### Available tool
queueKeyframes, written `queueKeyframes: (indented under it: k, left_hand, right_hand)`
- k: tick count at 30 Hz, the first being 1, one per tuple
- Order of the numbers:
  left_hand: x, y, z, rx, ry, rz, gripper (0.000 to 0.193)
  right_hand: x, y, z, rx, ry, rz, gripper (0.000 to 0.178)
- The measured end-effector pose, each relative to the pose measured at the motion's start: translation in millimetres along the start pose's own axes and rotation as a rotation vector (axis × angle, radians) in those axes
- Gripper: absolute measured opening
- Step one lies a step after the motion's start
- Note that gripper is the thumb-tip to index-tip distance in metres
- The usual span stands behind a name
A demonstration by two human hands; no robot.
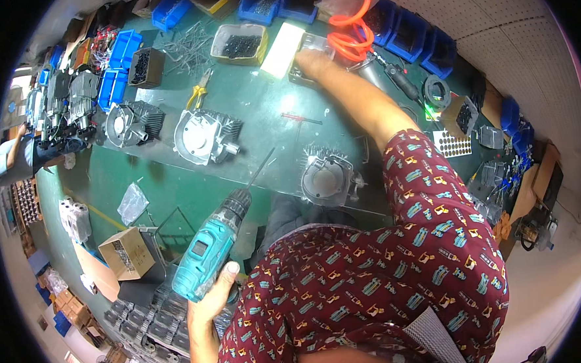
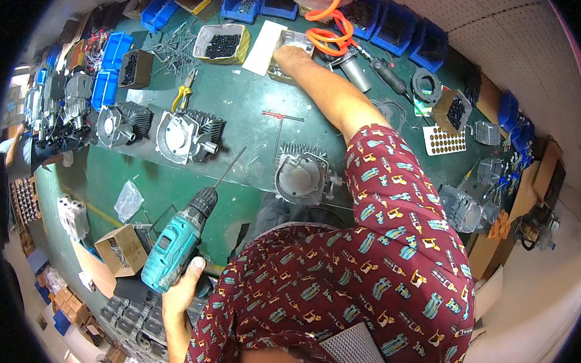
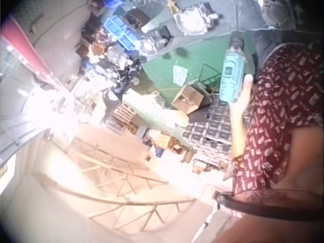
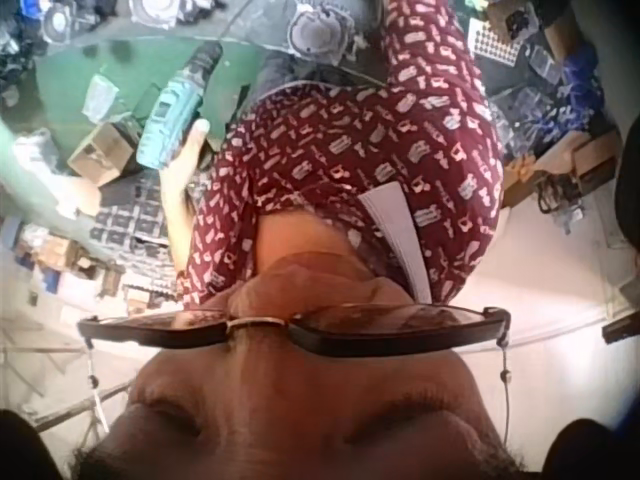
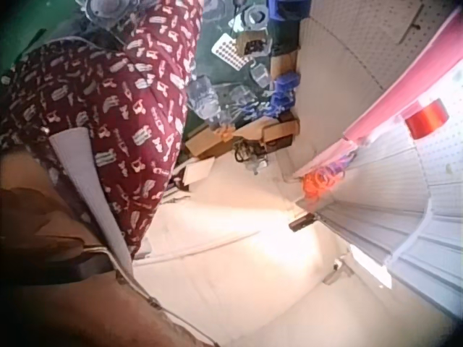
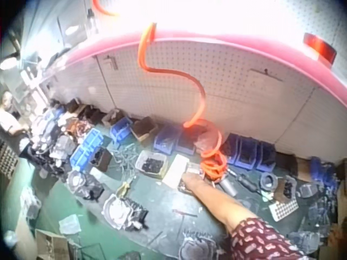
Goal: The person uses a cordless drill to fasten screws into a circular metal housing on a workbench. They repeatedly pick up screws, align them, and drive them in, then place the finished unit aside and repeat the process with another unit.
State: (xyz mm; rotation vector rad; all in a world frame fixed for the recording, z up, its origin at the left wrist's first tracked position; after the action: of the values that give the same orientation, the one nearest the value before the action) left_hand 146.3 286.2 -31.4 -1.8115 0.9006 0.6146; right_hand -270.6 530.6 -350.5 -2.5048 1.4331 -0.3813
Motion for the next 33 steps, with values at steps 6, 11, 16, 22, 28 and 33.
queueKeyframes:
  k: [6,11,16,22,28,33]
  left_hand:
    - [6.6,7.0,3.6,0.040,-0.058,0.002,0.046]
    - [14.8,8.9,7.5,0.073,-0.086,0.023,0.043]
    - [9.8,8.0,22.2,0.126,-0.144,0.049,0.045]
    - [10.7,10.2,29.6,0.166,-0.139,0.202,0.041]
    - [11.1,5.1,35.3,0.188,-0.118,0.274,0.037]
    - [10.4,5.1,31.0,0.216,-0.111,0.259,0.036]
  right_hand:
    - [-16.5,-41.5,-47.0,-0.214,0.420,0.139,0.021]
    - [-34.6,-122.9,-57.1,-0.165,2.189,0.045,0.017]
    - [-7.3,-181.0,-61.8,0.010,2.101,0.274,0.020]
    - [19.1,-238.9,-60.8,0.085,2.176,0.212,0.026]
    - [33.2,-277.7,-64.7,0.051,2.170,0.088,0.024]
    - [44.8,-287.2,-60.3,0.036,2.132,0.142,0.022]
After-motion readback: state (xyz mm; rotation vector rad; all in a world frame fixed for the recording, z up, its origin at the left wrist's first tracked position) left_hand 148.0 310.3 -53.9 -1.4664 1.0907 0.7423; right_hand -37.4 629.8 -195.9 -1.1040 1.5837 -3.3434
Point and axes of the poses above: each hand's wrist, its own y-axis towards the middle knuckle, its own z-axis out of the palm, x = y × z, the point moved 1 cm from there along y, towards the middle knuckle, and after that the axes turned 4 degrees about -y, right-handed, at the moved point
